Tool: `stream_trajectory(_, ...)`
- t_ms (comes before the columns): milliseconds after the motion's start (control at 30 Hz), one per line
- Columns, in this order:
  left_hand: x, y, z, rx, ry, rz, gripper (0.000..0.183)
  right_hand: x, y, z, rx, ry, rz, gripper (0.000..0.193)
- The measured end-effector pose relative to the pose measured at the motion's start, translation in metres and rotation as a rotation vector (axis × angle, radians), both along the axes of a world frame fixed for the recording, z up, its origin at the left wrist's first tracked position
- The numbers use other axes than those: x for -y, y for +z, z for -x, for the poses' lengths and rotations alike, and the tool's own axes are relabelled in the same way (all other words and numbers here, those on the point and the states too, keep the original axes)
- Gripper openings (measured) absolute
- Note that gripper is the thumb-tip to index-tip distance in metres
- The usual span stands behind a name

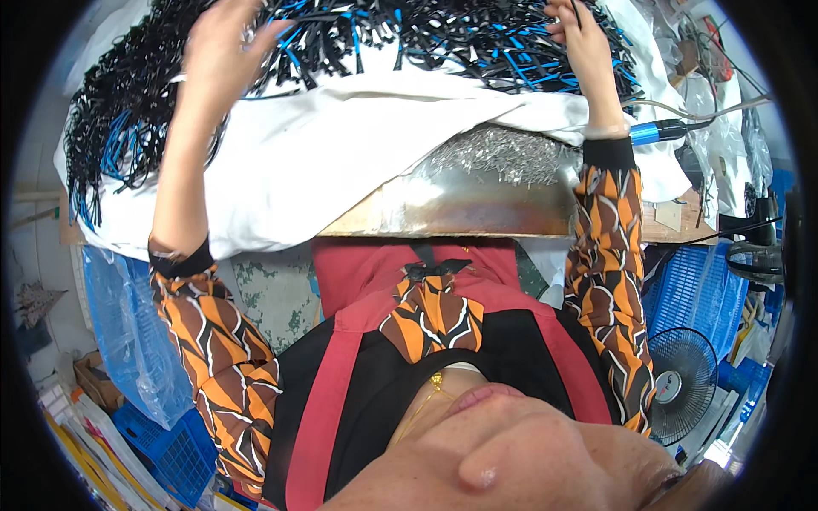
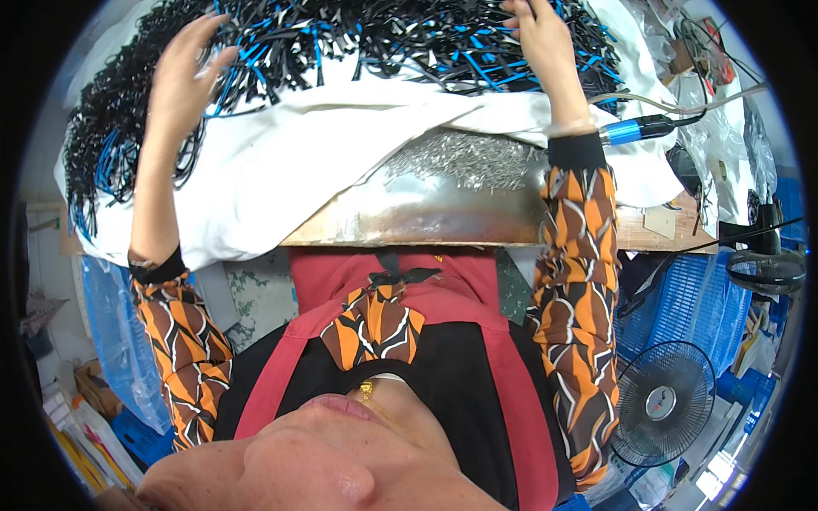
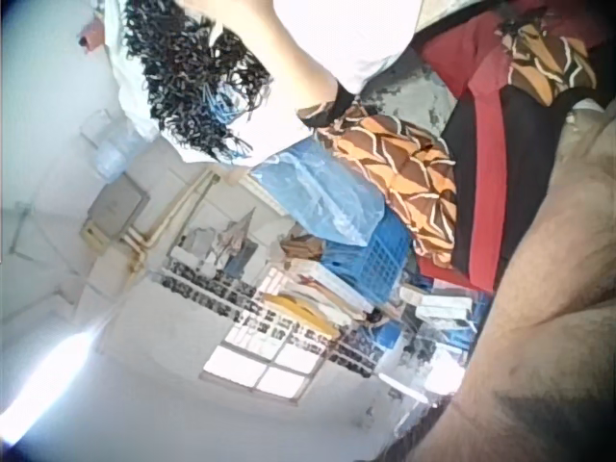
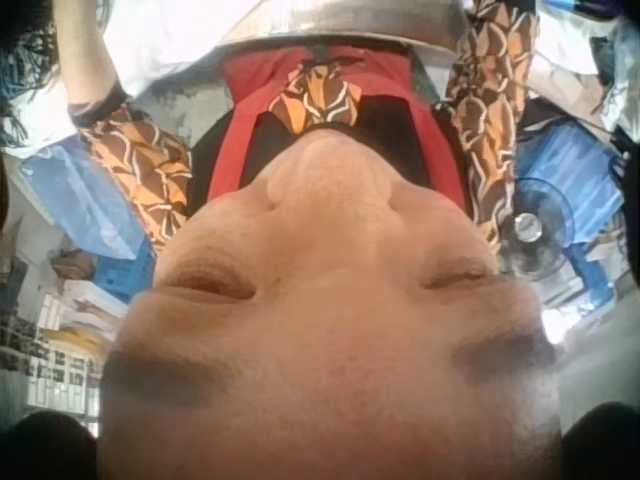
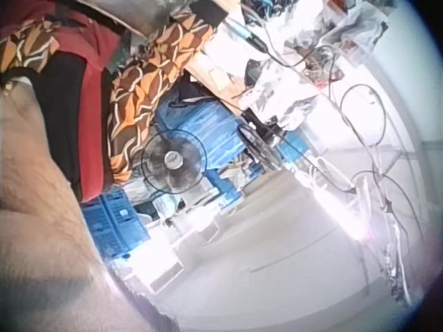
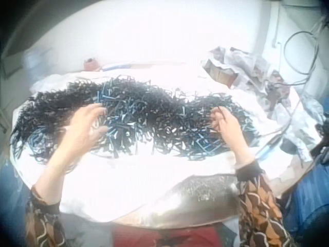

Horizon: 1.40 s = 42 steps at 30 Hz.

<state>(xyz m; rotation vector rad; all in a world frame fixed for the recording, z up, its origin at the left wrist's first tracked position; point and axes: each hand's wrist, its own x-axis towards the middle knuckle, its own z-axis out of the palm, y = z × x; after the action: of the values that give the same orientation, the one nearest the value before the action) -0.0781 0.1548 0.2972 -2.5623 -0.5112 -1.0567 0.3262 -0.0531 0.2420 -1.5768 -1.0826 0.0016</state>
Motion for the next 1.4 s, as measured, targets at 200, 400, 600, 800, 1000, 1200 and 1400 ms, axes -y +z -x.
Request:
stream_trajectory(200,0.030,0.012,-0.172,-0.140,-0.237,-0.162,0.047,-0.075,0.053,-0.061,0.073,-0.170,0.060,0.037)
stream_trajectory(400,0.040,0.017,-0.211,-0.485,-0.026,0.272,0.051,-0.140,0.106,-0.082,0.615,-0.461,0.172,0.029)
stream_trajectory(600,0.048,0.036,-0.183,-0.369,-0.149,0.170,0.036,-0.148,0.116,-0.081,0.801,-0.582,0.394,0.021)
stream_trajectory(800,0.078,0.045,-0.170,-0.473,-0.130,0.118,0.033,-0.131,0.115,-0.053,0.751,-0.532,0.525,0.022)
stream_trajectory(1000,0.070,0.057,-0.158,-0.293,0.028,0.197,0.035,-0.100,0.065,-0.037,0.543,-0.534,0.713,0.023)
stream_trajectory(1200,0.058,0.111,-0.163,0.281,-0.401,0.858,0.028,-0.078,0.106,-0.055,0.430,-0.500,0.066,0.038)
stream_trajectory(1400,0.096,0.101,-0.130,0.720,-0.949,1.043,0.016,0.028,0.097,0.081,-0.105,0.112,-0.211,0.043)
